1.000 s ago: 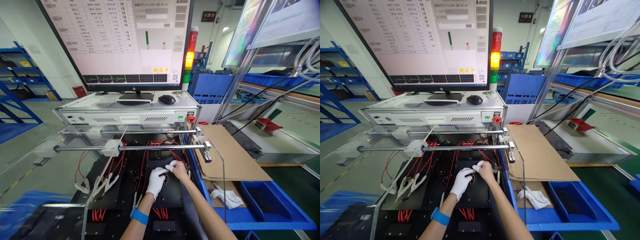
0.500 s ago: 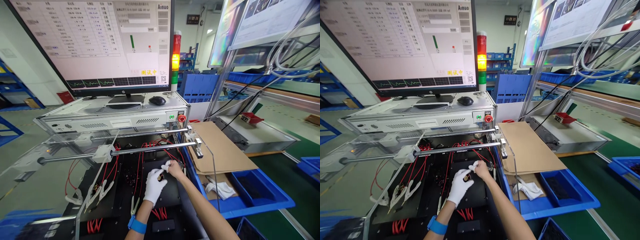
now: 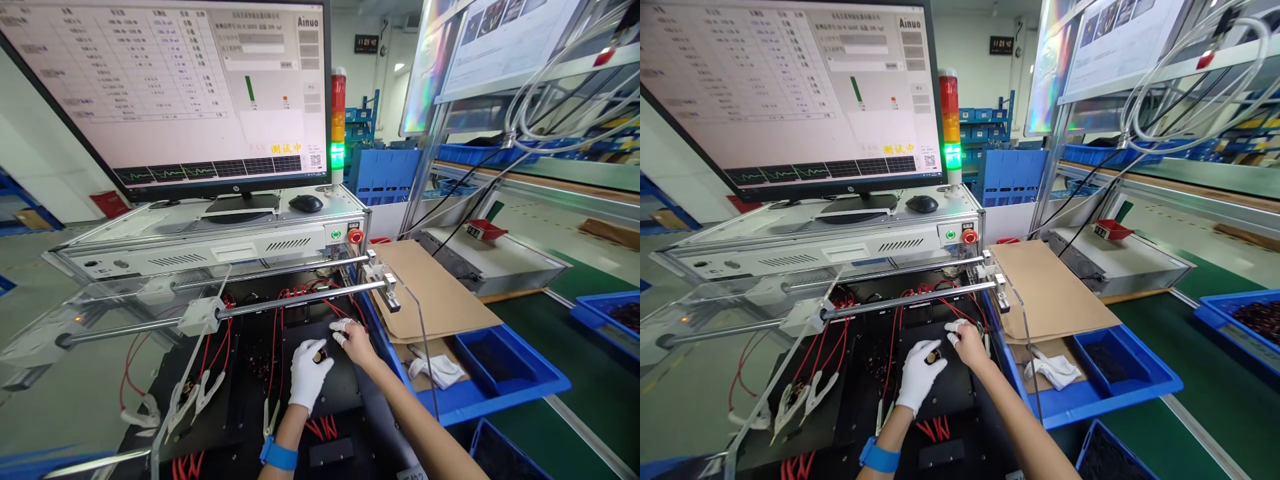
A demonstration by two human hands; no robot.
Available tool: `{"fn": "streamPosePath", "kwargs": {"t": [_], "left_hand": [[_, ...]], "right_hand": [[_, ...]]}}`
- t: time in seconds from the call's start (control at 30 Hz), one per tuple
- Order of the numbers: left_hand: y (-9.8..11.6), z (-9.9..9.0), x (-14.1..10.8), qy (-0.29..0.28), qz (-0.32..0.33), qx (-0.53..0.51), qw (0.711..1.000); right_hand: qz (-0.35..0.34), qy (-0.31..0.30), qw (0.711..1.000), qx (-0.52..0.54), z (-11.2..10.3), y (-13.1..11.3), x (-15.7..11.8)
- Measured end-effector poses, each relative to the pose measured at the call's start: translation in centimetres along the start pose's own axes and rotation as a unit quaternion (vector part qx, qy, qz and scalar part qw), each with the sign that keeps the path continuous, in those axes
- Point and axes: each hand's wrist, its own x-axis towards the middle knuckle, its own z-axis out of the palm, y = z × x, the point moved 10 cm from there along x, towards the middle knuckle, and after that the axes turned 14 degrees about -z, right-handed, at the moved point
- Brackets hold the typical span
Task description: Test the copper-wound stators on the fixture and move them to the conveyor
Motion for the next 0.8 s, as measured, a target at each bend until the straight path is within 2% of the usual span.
{"fn": "streamPosePath", "kwargs": {"t": [0.1, 0.23, 0.43, 0.53, 0.63, 0.73, 0.8], "left_hand": [[-0.1, 0.0, 0.0, 0.003, -0.008, -0.002, 1.000], [-0.1, 0.1, 0.1, 0.005, -0.006, 0.001, 1.000], [0.1, 0.1, 0.0, 0.007, -0.001, 0.012, 1.000], [-0.1, 0.1, -0.2, 0.010, -0.029, 0.030, 0.999], [-0.8, -0.1, -0.3, 0.018, -0.101, 0.061, 0.993], [-1.0, -0.3, -0.5, 0.023, -0.137, 0.076, 0.987], [-0.9, -0.4, -0.5, 0.023, -0.141, 0.080, 0.986]], "right_hand": [[-0.039, -0.092, 0.991, -0.092, 1.3, -1.6, 0.4], [-0.055, -0.193, 0.961, -0.189, 2.6, -1.8, 0.8], [-0.095, -0.259, 0.924, -0.265, 3.3, -2.4, 0.5], [-0.103, -0.245, 0.931, -0.252, 4.0, -2.9, 0.9], [-0.122, -0.231, 0.946, -0.194, 5.0, -3.6, 2.1], [-0.133, -0.290, 0.945, -0.077, 6.6, -4.0, 2.8], [-0.101, -0.326, 0.940, -0.025, 7.1, -3.6, 3.2]]}}
